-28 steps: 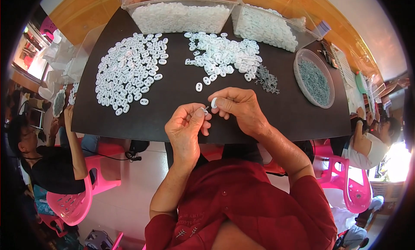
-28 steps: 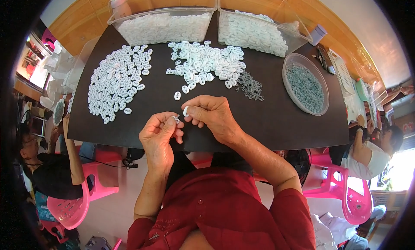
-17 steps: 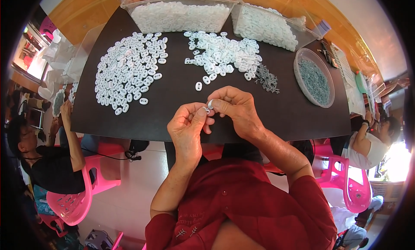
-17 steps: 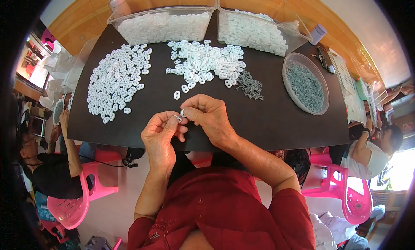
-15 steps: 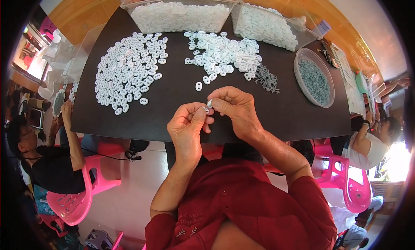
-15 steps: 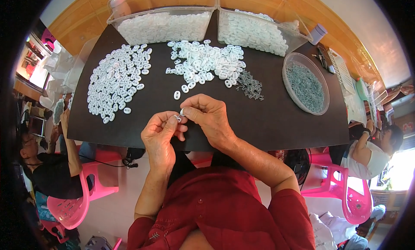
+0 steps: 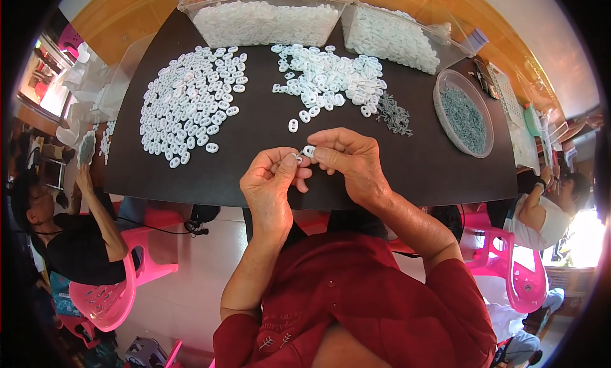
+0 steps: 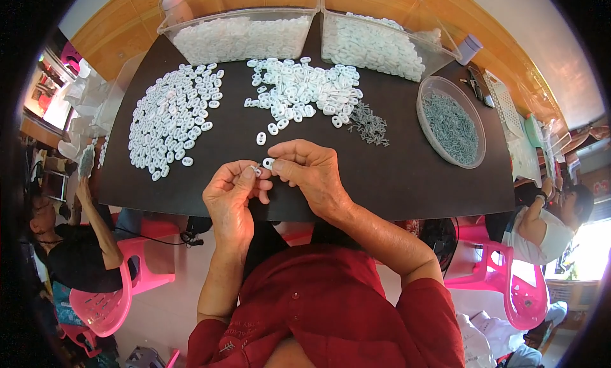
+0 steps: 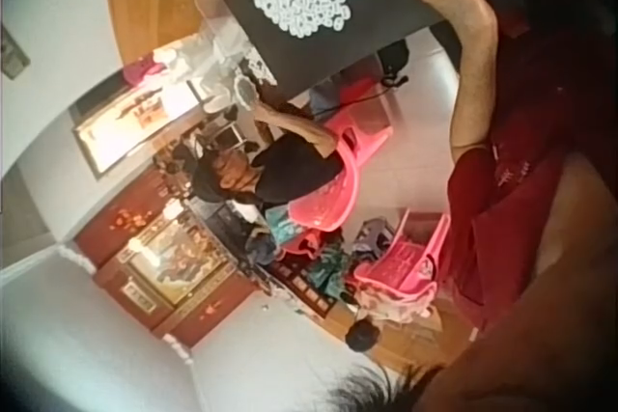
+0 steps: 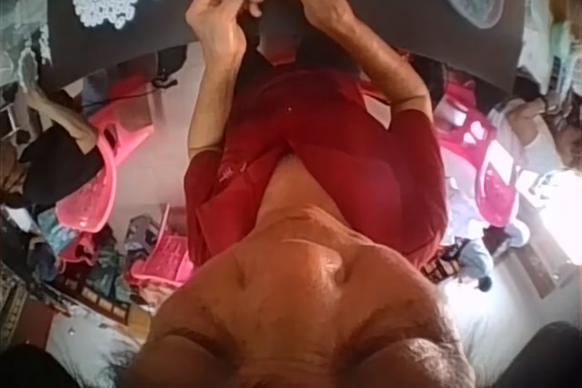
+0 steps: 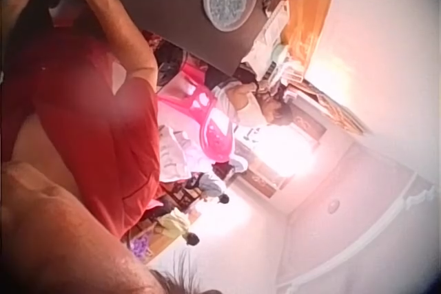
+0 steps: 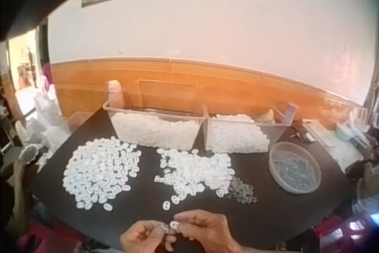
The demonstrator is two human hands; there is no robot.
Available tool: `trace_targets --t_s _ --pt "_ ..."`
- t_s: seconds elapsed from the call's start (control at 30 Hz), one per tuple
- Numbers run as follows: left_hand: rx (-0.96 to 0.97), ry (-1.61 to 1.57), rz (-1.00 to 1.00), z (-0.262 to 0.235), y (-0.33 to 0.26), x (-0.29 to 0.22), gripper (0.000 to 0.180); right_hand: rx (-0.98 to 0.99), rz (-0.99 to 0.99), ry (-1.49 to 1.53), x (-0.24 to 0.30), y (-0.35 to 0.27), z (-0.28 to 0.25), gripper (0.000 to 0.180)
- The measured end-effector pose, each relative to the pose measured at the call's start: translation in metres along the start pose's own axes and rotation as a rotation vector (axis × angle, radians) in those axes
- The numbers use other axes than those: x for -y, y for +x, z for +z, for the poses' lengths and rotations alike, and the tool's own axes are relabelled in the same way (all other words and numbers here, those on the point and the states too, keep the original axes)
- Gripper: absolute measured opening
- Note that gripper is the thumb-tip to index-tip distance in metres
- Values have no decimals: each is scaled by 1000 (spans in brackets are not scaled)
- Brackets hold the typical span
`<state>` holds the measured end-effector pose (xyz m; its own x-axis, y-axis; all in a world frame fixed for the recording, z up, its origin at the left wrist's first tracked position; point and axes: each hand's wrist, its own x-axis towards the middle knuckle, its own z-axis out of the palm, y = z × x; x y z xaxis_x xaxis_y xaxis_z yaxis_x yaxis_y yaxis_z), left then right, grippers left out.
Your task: Manually assembling small white plastic components by inserting small grey pins or connectors into them.
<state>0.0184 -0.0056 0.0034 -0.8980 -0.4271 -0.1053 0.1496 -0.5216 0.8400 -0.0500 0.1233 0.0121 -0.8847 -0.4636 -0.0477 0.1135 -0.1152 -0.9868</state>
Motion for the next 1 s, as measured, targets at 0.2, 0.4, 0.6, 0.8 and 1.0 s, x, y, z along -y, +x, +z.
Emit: trace_targets --t_s 0.2,0.4,0.6,0.8,1.0 --pt "10 72 33 -2 -4 2 11 -37 105 106 2 4 -1 16" --pt "8 138 76 2 -7 3 13 -45 114 123 3 4 -1 14" --pt "8 166 64 4 -9 2 11 -71 80 103 2 4 4 14" --pt "-20 193 79 3 -8 5 11 -90 28 46 -1 2 8 13" --pt "-38 148 84 4 -9 6 11 -77 -69 19 0 -2 12 12"
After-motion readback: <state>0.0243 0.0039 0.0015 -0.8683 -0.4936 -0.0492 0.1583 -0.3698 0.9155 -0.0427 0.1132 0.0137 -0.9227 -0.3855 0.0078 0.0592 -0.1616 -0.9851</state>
